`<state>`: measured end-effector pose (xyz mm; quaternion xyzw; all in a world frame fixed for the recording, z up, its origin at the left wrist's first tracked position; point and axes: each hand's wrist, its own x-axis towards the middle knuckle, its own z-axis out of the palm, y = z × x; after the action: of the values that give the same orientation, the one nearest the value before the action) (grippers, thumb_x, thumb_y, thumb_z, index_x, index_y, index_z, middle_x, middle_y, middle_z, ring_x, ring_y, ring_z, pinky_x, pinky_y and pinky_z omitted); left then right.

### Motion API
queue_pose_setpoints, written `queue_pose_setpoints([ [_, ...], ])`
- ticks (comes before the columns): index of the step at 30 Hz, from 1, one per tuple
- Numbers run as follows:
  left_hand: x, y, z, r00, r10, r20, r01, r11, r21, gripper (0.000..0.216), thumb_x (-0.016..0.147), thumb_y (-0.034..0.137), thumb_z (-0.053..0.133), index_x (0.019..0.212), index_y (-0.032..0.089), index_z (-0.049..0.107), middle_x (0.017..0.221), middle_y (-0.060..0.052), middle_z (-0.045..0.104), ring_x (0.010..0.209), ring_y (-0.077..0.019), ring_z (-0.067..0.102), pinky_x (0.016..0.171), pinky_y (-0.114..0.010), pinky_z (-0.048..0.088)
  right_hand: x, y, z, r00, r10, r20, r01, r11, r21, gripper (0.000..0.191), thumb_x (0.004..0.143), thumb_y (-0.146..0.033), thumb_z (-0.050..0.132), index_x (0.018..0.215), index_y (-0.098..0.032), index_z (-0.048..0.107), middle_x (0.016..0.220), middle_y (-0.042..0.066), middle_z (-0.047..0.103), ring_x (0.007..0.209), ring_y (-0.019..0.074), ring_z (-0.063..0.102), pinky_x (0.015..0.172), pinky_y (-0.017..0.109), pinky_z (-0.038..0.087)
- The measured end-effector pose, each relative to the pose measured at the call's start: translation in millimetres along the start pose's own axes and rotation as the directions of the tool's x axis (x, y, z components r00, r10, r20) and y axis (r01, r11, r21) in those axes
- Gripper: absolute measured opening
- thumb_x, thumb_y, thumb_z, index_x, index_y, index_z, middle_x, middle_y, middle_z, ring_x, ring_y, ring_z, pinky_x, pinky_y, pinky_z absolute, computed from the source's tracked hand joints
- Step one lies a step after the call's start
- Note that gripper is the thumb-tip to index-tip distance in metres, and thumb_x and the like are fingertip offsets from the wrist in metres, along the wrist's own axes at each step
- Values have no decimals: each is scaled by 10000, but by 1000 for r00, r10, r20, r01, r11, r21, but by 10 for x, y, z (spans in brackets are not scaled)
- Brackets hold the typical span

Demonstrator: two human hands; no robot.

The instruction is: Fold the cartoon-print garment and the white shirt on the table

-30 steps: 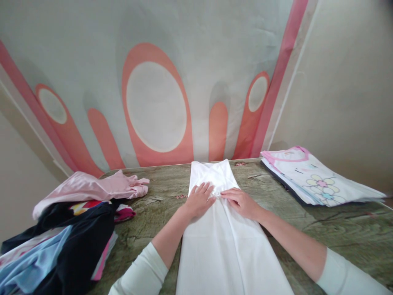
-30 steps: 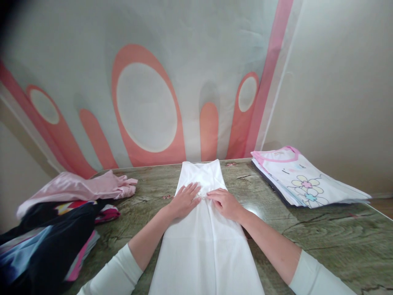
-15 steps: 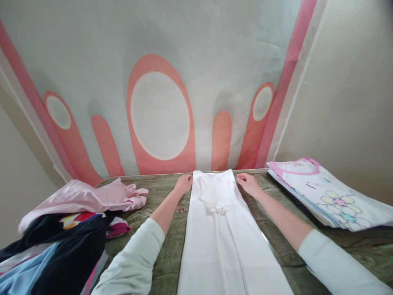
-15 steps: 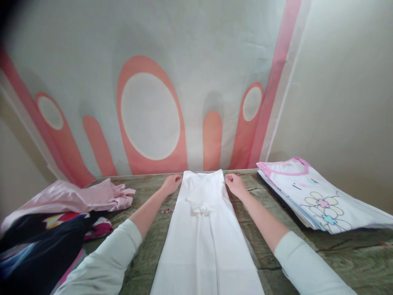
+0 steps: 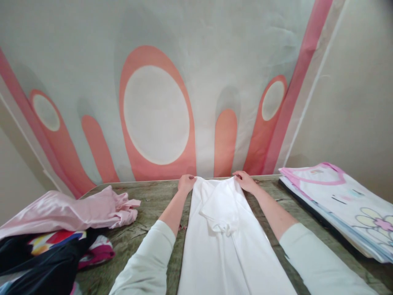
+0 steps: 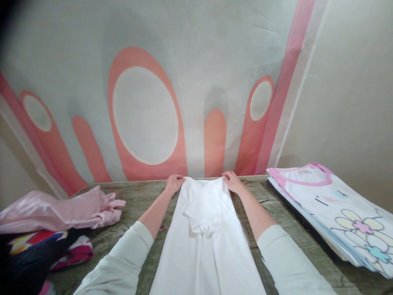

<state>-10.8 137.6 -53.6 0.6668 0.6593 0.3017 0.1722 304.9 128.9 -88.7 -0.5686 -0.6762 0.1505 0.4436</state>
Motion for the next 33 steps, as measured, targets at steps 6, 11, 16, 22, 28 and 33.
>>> queue_pose_setpoints([
  [6,58,-74,86,995,46,-92,-57,990,-125,200,796,169,583,987,144,635,901,-59,691,816,-147,644,733,-226,478,18,111,-40,999,10,40,-11,1000,23,105,738,-212,564,784,-161,644,828,58,656,751,170,595,733,305,473],
  [11,84,-45,90,989,65,-133,-89,980,-178,217,817,101,512,1011,109,609,934,-79,679,819,-130,641,729,-213,490,44,182,-41,998,63,-20,-62,997,50,105,747,-192,547,826,-156,606,758,42,656,683,155,605,680,297,492],
  [16,47,-23,46,983,104,-155,-123,985,-118,214,788,80,522,972,116,627,916,-84,670,815,-163,634,772,-273,488,49,161,3,995,58,-84,-54,997,59,172,730,-139,550,895,-156,596,869,62,663,787,159,625,770,321,497],
  [22,-112,136,-51,962,237,-134,-236,971,26,263,781,82,522,1025,133,608,1081,-104,605,1065,-203,537,938,-328,394,29,168,-26,991,35,-126,-30,999,42,193,791,-234,511,932,-169,626,904,78,670,835,190,621,831,379,475],
  [28,-383,566,77,950,302,79,-310,944,113,111,786,246,573,821,178,653,782,-50,666,809,-199,624,746,-272,457,18,224,-101,997,-8,-73,14,997,79,261,793,-149,449,976,-171,633,966,75,678,873,170,627,832,368,488],
  [33,-645,808,249,934,324,152,-345,927,147,274,790,365,579,969,161,616,811,-79,664,811,-236,628,709,-296,450,9,148,-86,995,-99,17,98,991,90,382,759,-81,452,1103,-182,585,1037,65,659,950,149,599,809,318,493],
])
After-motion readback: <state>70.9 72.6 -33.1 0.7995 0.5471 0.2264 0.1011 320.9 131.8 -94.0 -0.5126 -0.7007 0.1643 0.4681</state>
